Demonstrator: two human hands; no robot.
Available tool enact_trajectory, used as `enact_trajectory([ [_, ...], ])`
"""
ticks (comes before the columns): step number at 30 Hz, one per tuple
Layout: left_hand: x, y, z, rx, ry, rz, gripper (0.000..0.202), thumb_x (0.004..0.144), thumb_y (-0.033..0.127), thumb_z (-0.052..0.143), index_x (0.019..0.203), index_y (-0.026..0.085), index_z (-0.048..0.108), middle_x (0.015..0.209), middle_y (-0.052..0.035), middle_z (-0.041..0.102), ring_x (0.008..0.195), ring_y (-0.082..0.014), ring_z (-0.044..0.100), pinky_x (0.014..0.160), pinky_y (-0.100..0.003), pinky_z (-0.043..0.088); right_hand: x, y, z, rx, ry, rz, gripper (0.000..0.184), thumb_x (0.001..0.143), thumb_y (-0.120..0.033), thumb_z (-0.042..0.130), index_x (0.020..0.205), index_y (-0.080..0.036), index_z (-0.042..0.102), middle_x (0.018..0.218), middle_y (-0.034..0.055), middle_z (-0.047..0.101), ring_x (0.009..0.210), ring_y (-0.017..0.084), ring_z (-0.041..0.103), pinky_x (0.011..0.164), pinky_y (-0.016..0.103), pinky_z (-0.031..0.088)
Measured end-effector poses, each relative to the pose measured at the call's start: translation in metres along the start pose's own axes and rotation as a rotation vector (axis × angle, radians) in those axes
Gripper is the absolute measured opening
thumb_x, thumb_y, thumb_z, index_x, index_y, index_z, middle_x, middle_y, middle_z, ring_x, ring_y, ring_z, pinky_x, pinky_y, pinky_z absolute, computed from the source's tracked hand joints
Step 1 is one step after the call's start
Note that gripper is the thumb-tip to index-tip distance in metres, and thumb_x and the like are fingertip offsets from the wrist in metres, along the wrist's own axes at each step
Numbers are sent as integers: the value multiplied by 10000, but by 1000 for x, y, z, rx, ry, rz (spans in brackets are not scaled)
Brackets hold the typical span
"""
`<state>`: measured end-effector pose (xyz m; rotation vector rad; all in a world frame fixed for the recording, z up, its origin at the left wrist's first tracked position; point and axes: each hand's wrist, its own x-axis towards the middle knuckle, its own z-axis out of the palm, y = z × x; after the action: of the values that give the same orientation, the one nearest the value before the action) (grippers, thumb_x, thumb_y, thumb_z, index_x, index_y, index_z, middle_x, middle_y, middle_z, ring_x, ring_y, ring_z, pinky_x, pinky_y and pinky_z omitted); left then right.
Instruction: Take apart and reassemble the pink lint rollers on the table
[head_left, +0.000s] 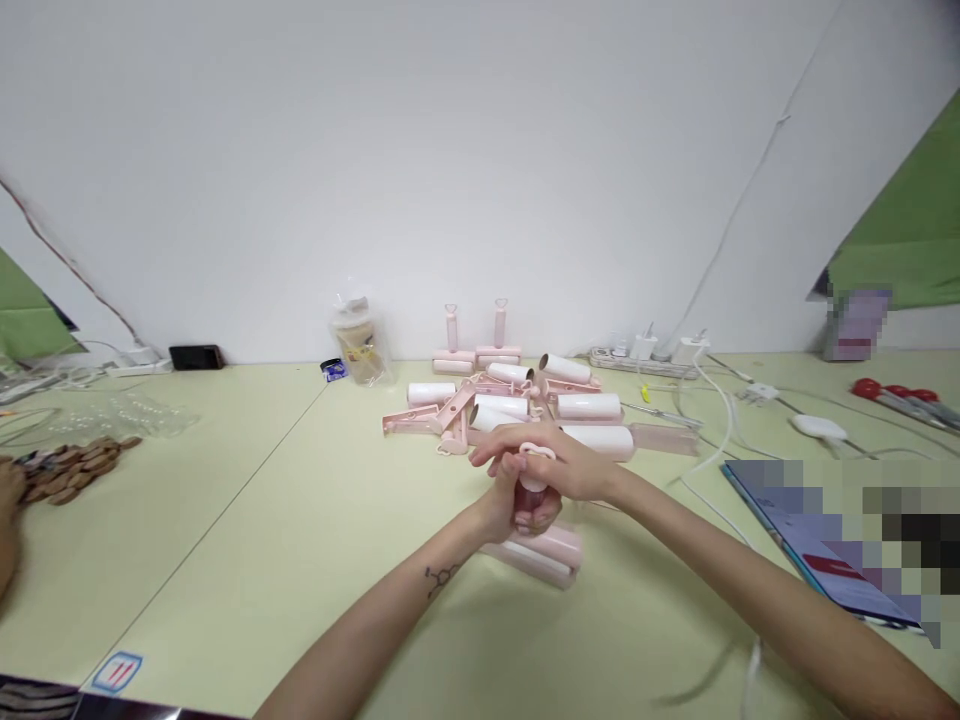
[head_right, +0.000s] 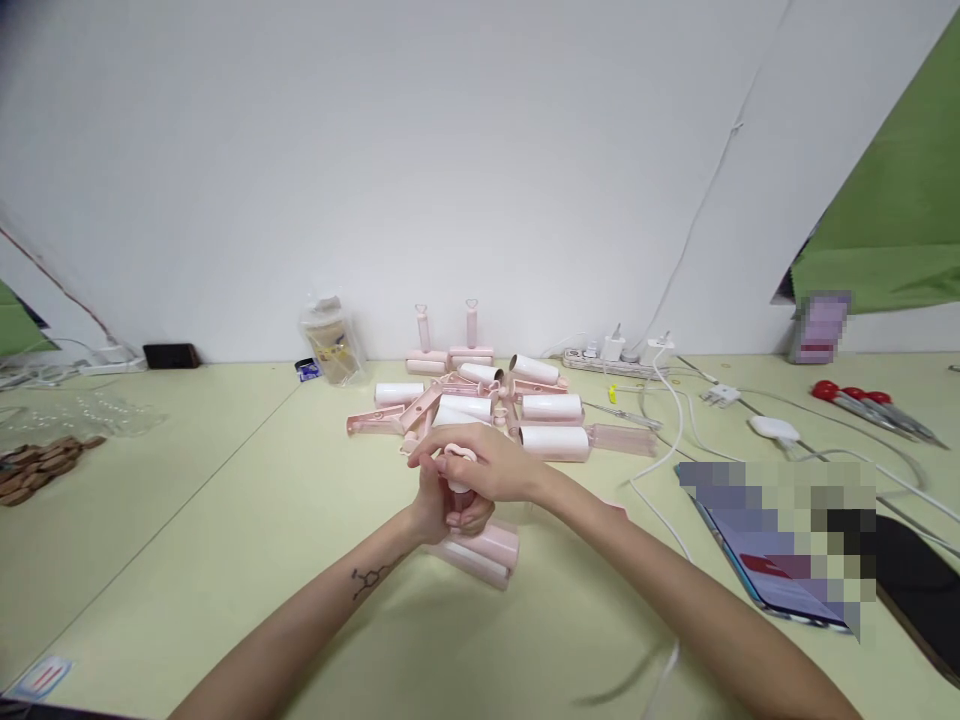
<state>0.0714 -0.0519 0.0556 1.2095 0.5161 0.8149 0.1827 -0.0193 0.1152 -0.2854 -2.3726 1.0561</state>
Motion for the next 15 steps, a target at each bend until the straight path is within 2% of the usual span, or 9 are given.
enact_trajectory([
  [3, -1, 3, 1, -2, -51, -6, 750, 299, 945, 260, 346, 206, 376, 266, 80, 228, 229, -29, 157, 272, -224, 114, 1, -8, -3, -108, -72, 122, 313, 867, -232, 362, 1041, -209, 621, 928, 43, 647, 875, 182, 590, 735, 285, 459],
  [6, -1, 2, 3, -2, -61, 7, 738, 314, 937, 300, 374, 206, 372, 288, 83, 242, 238, -28, 150, 277, -219, 96, 1, -15, -2, -118, -132, 193, 339, 843, -178, 341, 1027, -215, 624, 917, 27, 646, 857, 171, 590, 730, 266, 457],
  [10, 1, -2, 2, 1, -59, 24, 713, 317, 938, 287, 370, 227, 303, 292, 100, 191, 259, -17, 105, 302, -214, 67, -1, -18, 1, -155, -144, 178, 306, 808, -184, 364, 928, -191, 646, 881, 34, 652, 782, 173, 584, 687, 263, 457],
  [15, 2, -6, 0, 1, -81, 7, 709, 343, 943, 240, 386, 238, 295, 296, 109, 160, 261, -17, 89, 301, -215, 60, -7, -8, 2, -106, -89, 104, 324, 815, -195, 336, 934, -164, 636, 812, 42, 651, 691, 158, 564, 648, 257, 450],
])
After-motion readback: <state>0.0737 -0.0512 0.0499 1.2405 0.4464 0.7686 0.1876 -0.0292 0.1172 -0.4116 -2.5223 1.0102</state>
